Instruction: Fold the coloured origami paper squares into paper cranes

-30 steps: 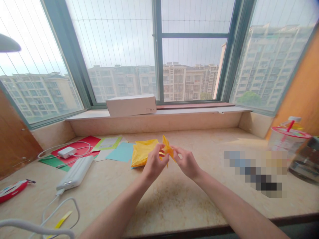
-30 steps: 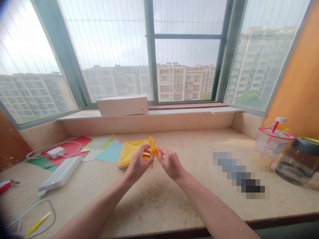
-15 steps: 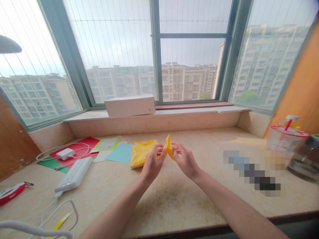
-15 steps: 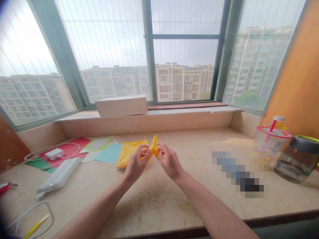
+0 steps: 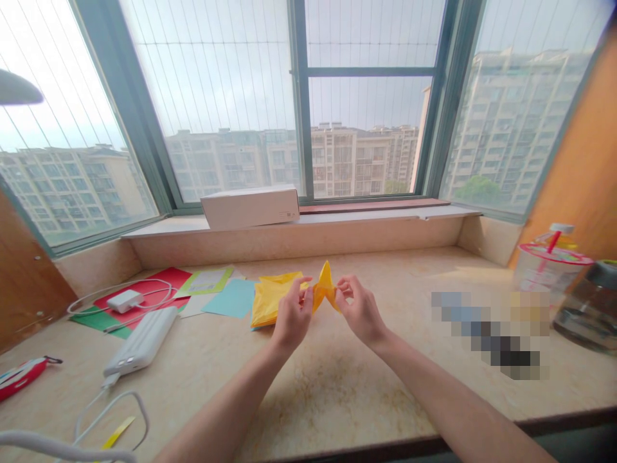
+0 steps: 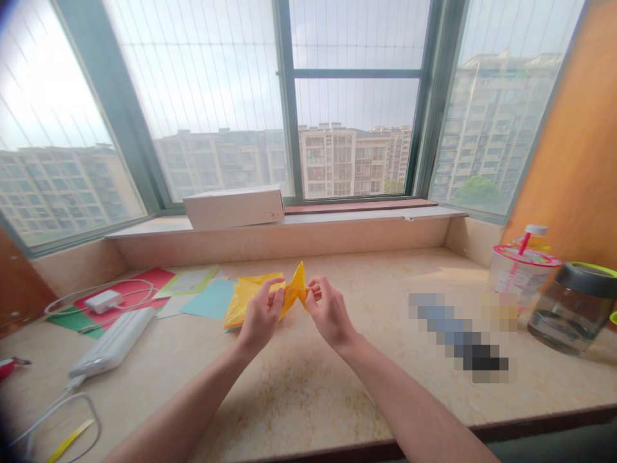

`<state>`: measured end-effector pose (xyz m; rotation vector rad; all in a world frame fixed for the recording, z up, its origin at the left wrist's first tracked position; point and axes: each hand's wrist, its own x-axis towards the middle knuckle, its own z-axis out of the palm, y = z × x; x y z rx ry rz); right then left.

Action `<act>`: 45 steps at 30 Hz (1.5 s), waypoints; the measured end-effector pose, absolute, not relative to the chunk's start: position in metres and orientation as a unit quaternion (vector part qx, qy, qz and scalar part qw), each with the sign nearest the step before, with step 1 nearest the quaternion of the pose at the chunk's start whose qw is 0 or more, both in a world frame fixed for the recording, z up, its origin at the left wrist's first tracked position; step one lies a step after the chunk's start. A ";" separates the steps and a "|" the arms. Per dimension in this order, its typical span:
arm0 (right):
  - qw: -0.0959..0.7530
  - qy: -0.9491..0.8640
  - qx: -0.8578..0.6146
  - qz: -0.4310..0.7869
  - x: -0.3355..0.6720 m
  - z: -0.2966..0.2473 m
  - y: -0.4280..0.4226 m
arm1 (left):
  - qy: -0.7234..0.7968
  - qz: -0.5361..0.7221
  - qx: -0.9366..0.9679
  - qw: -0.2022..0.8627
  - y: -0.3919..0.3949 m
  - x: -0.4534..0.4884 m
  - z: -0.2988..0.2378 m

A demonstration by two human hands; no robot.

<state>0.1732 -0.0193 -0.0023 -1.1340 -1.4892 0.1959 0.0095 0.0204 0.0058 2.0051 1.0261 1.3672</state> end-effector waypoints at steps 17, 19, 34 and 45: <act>0.574 -0.687 -0.447 0.006 0.175 -0.009 -0.017 | 0.366 0.522 0.707 0.305 0.019 0.012 0.009; 0.578 -0.681 -0.449 0.012 0.176 -0.010 -0.016 | 0.354 0.528 0.702 0.320 0.021 0.013 0.007; 0.567 -0.666 -0.475 0.094 0.180 -0.012 -0.012 | 0.258 0.516 0.670 0.467 0.020 0.012 0.012; 0.581 -0.668 -0.449 0.121 0.182 -0.006 -0.017 | 0.273 0.466 0.778 0.321 0.020 0.009 0.004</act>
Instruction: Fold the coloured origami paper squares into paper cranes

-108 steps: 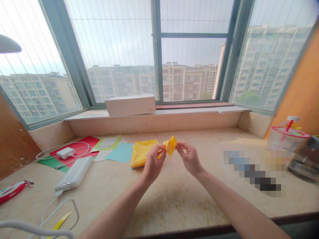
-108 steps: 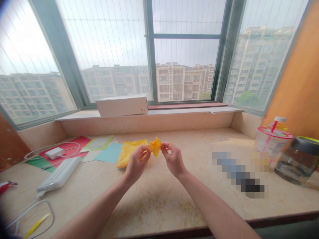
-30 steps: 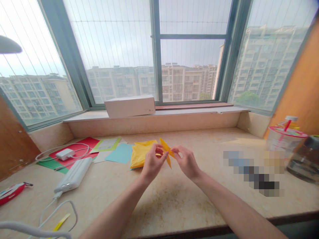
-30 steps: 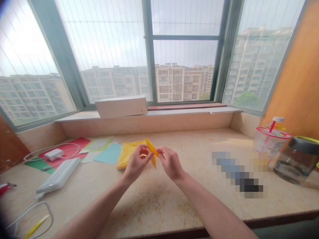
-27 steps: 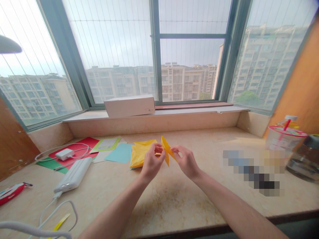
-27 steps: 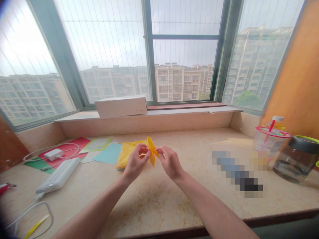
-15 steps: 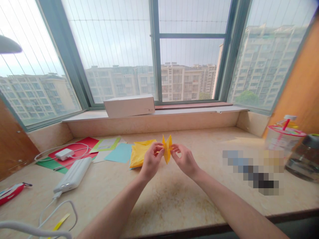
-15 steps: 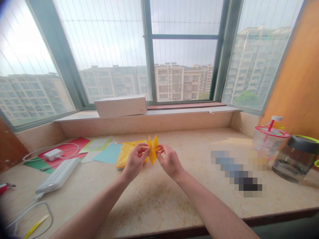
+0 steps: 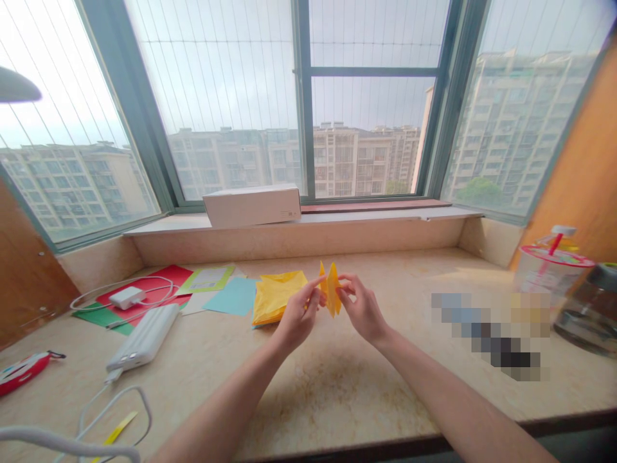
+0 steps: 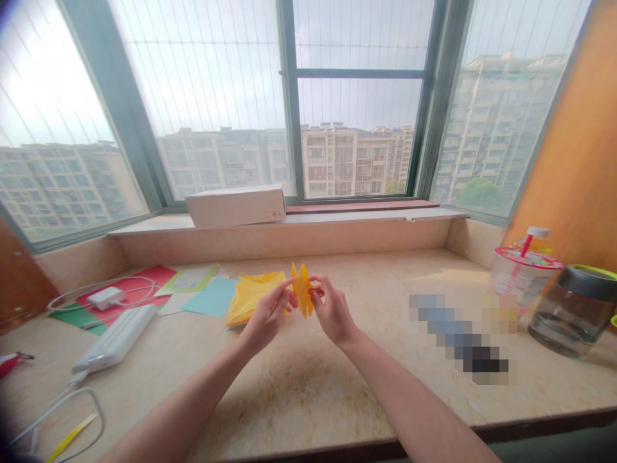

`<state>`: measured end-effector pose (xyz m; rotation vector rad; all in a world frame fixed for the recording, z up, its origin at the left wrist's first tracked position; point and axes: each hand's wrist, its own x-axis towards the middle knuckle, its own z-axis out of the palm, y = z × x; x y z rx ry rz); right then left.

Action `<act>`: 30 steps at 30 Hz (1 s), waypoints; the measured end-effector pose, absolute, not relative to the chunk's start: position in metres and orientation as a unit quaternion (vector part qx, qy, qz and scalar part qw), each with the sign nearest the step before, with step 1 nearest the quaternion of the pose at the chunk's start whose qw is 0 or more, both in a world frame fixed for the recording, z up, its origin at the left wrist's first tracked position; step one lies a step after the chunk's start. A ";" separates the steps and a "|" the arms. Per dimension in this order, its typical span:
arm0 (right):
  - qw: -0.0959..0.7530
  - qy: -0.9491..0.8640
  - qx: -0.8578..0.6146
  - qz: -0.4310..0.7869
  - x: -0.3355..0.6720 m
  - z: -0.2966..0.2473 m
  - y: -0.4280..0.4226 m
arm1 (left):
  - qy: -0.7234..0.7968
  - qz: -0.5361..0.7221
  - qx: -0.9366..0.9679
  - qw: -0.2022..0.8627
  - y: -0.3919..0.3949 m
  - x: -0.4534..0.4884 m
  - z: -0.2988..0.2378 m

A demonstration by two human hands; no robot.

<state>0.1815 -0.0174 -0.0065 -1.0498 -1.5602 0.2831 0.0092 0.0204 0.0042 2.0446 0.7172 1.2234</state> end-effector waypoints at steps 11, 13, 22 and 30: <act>0.564 -0.694 -0.433 0.114 0.178 -0.009 -0.016 | 0.275 0.475 0.820 0.161 0.021 0.004 0.012; 0.561 -0.696 -0.439 0.090 0.178 -0.008 -0.017 | 0.272 0.470 0.826 0.151 0.020 0.003 0.013; 0.533 -0.745 -0.396 0.065 0.179 0.000 -0.023 | 0.282 0.446 0.845 0.091 0.020 0.001 0.014; 0.536 -0.742 -0.397 0.062 0.180 -0.007 -0.020 | 0.319 0.477 0.815 0.074 0.026 -0.001 0.011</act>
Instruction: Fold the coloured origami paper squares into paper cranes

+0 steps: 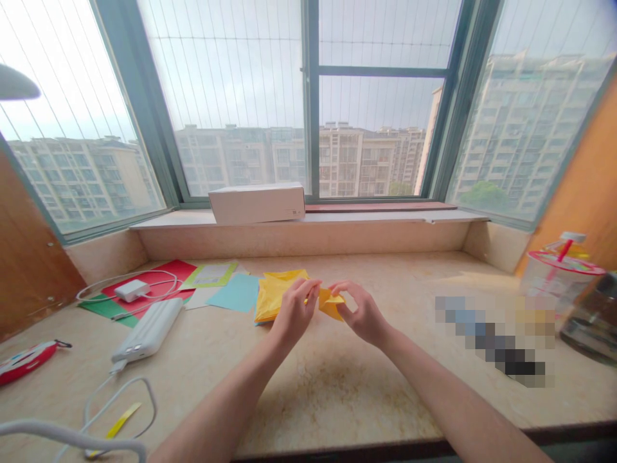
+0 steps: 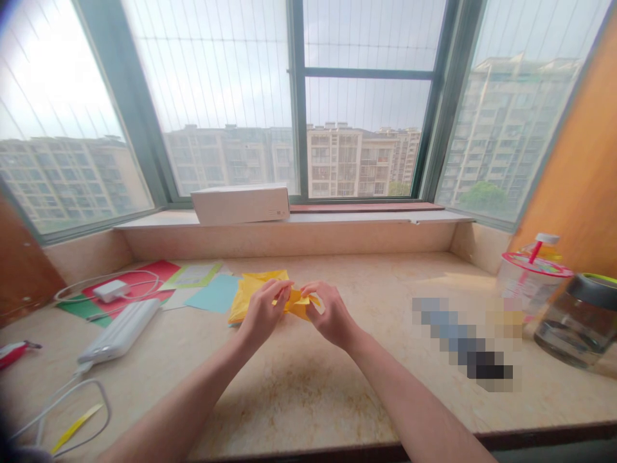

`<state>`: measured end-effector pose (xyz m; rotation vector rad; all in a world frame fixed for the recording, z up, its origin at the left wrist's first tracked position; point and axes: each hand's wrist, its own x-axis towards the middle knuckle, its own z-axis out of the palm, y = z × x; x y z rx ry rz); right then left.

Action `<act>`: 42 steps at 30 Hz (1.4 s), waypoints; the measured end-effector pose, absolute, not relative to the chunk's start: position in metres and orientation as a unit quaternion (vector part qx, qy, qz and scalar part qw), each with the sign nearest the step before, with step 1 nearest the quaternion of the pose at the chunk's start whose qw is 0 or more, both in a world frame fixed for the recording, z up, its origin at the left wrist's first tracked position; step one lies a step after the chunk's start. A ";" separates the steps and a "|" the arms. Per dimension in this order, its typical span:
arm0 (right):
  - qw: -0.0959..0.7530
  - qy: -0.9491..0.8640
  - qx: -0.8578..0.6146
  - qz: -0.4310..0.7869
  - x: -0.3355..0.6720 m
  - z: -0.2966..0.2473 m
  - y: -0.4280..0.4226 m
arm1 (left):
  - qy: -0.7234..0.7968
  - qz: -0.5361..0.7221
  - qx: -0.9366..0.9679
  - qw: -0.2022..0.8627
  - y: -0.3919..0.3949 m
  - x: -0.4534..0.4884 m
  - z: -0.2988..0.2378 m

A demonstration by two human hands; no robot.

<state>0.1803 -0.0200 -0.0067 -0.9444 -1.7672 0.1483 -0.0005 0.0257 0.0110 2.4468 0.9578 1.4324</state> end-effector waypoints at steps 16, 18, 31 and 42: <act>0.554 -0.723 -0.410 0.043 0.177 -0.010 -0.021 | 0.352 0.532 0.729 0.247 0.021 0.007 0.009; 0.554 -0.732 -0.393 0.055 0.177 -0.009 -0.022 | 0.342 0.505 0.761 0.220 0.018 0.008 0.009; 0.561 -0.739 -0.374 0.019 0.180 -0.009 -0.021 | 0.399 0.460 0.784 0.124 0.014 0.007 0.012; 0.588 -0.708 -0.390 -0.013 0.186 -0.007 -0.017 | 0.393 0.535 0.717 0.214 0.031 0.003 0.008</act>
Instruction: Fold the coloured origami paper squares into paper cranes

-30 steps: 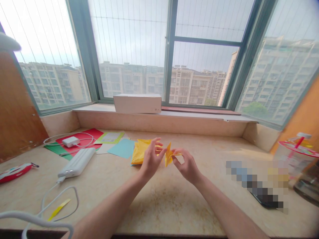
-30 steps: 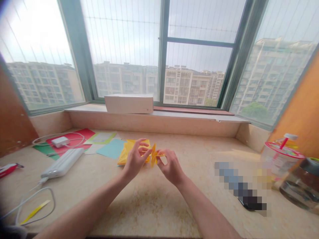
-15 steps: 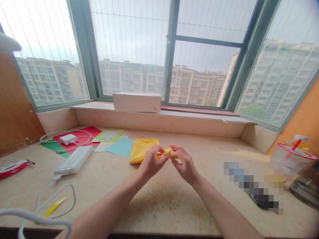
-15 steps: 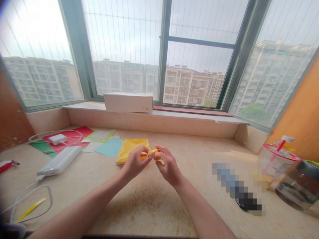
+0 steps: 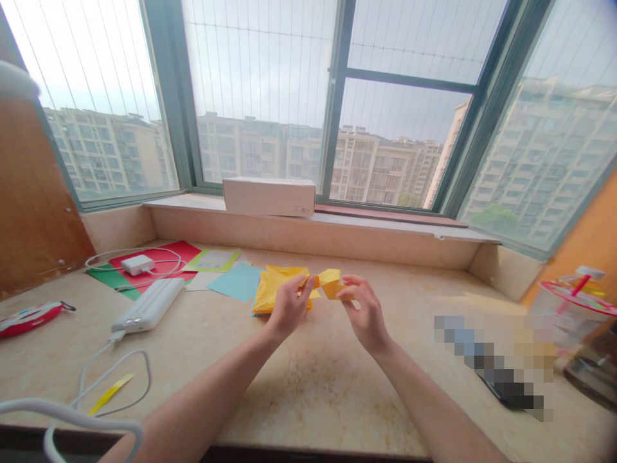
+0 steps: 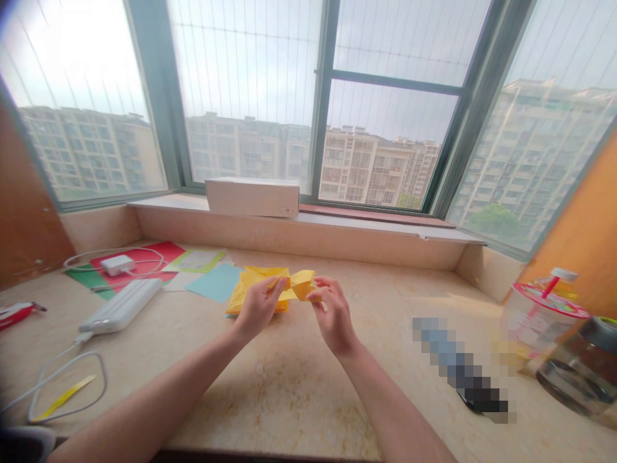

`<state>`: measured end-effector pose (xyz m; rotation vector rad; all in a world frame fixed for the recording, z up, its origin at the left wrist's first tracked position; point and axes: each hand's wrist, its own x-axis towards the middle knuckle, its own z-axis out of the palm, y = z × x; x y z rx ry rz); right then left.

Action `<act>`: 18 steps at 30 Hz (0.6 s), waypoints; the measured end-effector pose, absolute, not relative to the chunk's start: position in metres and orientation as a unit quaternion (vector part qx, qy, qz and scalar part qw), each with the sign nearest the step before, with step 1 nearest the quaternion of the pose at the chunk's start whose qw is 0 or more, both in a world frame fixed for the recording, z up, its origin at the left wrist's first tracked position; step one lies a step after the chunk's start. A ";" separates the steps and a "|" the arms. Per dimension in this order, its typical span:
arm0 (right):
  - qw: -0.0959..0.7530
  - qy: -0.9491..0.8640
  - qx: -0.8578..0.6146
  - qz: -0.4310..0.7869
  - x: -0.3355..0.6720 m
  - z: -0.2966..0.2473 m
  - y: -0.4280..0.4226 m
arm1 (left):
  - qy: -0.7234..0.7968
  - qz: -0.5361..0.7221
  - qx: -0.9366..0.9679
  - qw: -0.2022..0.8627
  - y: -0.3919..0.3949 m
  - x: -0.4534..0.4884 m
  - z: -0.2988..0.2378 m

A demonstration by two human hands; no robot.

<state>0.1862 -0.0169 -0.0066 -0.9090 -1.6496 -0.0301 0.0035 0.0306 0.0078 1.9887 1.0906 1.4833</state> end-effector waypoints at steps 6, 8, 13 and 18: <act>0.587 -0.690 -0.422 -0.033 0.192 -0.005 -0.014 | 0.364 0.568 0.693 0.254 0.030 0.003 0.010; 0.588 -0.680 -0.436 -0.034 0.194 -0.005 -0.013 | 0.364 0.574 0.685 0.262 0.030 0.002 0.011; 0.597 -0.642 -0.480 -0.008 0.199 -0.006 -0.009 | 0.356 0.598 0.660 0.281 0.030 0.000 0.014; 0.601 -0.611 -0.503 0.114 0.196 -0.003 -0.010 | 0.348 0.605 0.645 0.311 0.027 0.000 0.020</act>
